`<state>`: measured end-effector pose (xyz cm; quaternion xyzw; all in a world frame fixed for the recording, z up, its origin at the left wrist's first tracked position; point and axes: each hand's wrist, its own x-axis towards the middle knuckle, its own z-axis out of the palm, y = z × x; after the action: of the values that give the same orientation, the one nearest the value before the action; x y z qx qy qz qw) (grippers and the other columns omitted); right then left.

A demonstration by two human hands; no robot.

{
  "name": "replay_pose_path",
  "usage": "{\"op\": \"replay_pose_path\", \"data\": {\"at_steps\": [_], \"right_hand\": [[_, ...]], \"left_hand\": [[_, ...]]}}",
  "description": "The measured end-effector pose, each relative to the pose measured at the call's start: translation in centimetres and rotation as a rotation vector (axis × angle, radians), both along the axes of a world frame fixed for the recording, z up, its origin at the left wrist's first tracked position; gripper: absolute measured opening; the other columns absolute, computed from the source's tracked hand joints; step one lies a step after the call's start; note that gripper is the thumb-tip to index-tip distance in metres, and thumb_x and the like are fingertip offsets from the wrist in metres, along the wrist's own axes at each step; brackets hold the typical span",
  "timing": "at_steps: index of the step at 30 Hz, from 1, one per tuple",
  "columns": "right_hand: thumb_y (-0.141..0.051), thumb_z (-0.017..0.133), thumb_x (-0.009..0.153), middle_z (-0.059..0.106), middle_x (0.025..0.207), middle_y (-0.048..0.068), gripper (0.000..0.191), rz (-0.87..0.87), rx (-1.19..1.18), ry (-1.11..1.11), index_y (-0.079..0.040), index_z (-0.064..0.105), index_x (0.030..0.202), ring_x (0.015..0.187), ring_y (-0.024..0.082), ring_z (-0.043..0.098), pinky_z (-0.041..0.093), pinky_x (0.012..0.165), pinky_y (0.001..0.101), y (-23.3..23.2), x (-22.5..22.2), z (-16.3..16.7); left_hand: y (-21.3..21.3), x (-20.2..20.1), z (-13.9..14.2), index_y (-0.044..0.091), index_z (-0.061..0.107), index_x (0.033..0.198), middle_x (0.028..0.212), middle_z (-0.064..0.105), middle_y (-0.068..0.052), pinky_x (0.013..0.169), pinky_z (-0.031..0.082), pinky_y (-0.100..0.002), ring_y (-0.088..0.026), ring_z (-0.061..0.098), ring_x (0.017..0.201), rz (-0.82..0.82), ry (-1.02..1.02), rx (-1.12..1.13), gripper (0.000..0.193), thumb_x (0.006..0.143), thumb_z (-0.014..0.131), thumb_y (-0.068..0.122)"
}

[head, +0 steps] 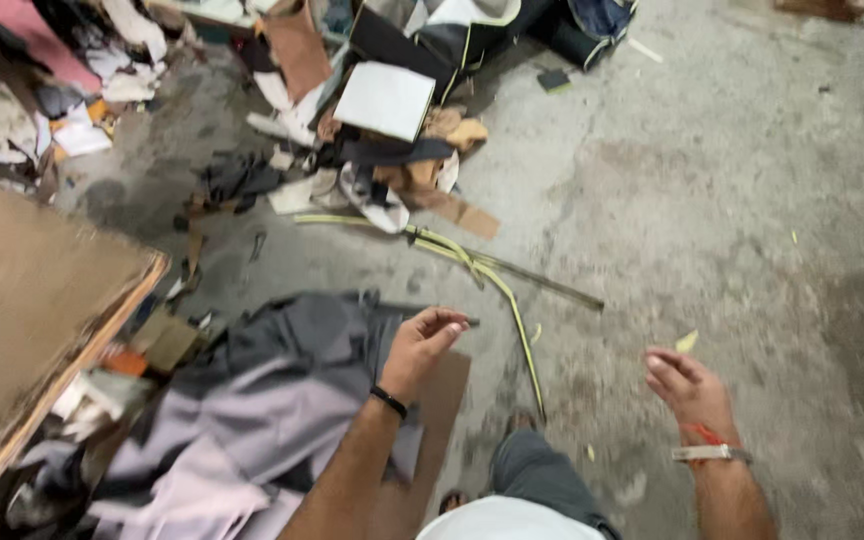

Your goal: The person staples fabric onto a tufted cushion, then moves to a wooden frame where they attach a long strip of quilted foam using a pneumatic staple gun. They handle pink foam blocks, a wooden frame, and various fabric pieces while working in a cluttered workshop.

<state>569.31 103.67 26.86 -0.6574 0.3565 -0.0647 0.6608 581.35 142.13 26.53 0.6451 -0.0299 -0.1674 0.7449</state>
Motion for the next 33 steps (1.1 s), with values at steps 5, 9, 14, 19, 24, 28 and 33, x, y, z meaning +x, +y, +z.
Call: {"op": "replay_pose_path", "data": {"at_steps": [5,9,14,19,24,28,33], "right_hand": [[-0.014,0.072,0.093,0.072,0.115,0.017,0.031,-0.091,0.123,0.048,0.005,0.069,0.118,0.107,0.025,0.070,0.059,0.093,0.0355,-6.4,20.7,-4.1],[-0.015,0.071,0.092,0.073,0.117,0.010,0.032,0.091,0.120,-0.009,0.002,0.071,0.119,0.109,0.020,0.067,0.057,0.094,0.0349,-8.5,37.9,-2.7],[-0.018,0.071,0.091,0.072,0.116,0.010,0.032,0.347,0.049,-0.011,-0.001,0.074,0.118,0.111,0.020,0.067,0.055,0.097,0.0356,-8.7,56.8,1.7],[-0.023,0.072,0.090,0.075,0.114,0.007,0.033,0.518,-0.087,0.077,-0.006,0.075,0.119,0.110,0.019,0.068,0.050,0.100,0.0355,-10.4,74.6,1.4],[-0.026,0.072,0.090,0.074,0.115,0.006,0.035,0.470,-0.058,0.122,-0.007,0.075,0.119,0.112,0.020,0.067,0.051,0.098,0.0385,-13.9,91.2,-0.8],[-0.026,0.072,0.090,0.075,0.118,0.005,0.035,0.393,-0.125,0.269,-0.010,0.075,0.121,0.111,0.021,0.067,0.051,0.098,0.0390,-16.5,101.9,-0.7],[-0.025,0.071,0.090,0.074,0.119,0.004,0.033,0.317,-0.052,0.246,-0.009,0.075,0.119,0.116,0.016,0.066,0.050,0.099,0.0353,-20.3,112.5,-1.3]], "left_hand": [[-5.0,20.5,-0.6,0.002,0.074,0.112,0.106,0.078,-0.004,0.092,0.055,-0.026,-0.012,0.072,0.103,0.048,-0.048,0.009,0.022,0.094,0.068,0.013],[-5.6,33.2,-1.7,0.005,0.076,0.113,0.103,0.079,-0.005,0.082,0.053,-0.027,-0.013,0.070,0.096,0.253,0.051,0.157,0.024,0.093,0.066,0.015],[-5.2,45.3,-2.6,0.010,0.076,0.113,0.103,0.079,-0.002,0.079,0.051,-0.027,-0.011,0.070,0.093,0.391,0.157,0.204,0.024,0.095,0.063,0.019],[-6.0,59.6,-8.3,0.009,0.077,0.111,0.102,0.078,-0.002,0.077,0.051,-0.027,-0.010,0.069,0.091,0.547,0.281,0.141,0.022,0.096,0.063,0.018],[-9.1,79.2,-14.0,0.009,0.076,0.111,0.100,0.078,-0.003,0.071,0.049,-0.027,-0.011,0.069,0.086,0.541,0.314,0.075,0.020,0.096,0.064,0.015],[-14.1,95.4,-12.7,0.002,0.076,0.108,0.099,0.078,-0.006,0.082,0.058,-0.027,-0.013,0.073,0.091,0.436,0.169,0.032,0.019,0.094,0.065,0.009],[-21.1,110.0,-7.2,-0.003,0.075,0.107,0.099,0.077,-0.006,0.082,0.056,-0.025,-0.012,0.072,0.091,0.161,-0.002,0.183,0.020,0.094,0.065,0.010]]}}
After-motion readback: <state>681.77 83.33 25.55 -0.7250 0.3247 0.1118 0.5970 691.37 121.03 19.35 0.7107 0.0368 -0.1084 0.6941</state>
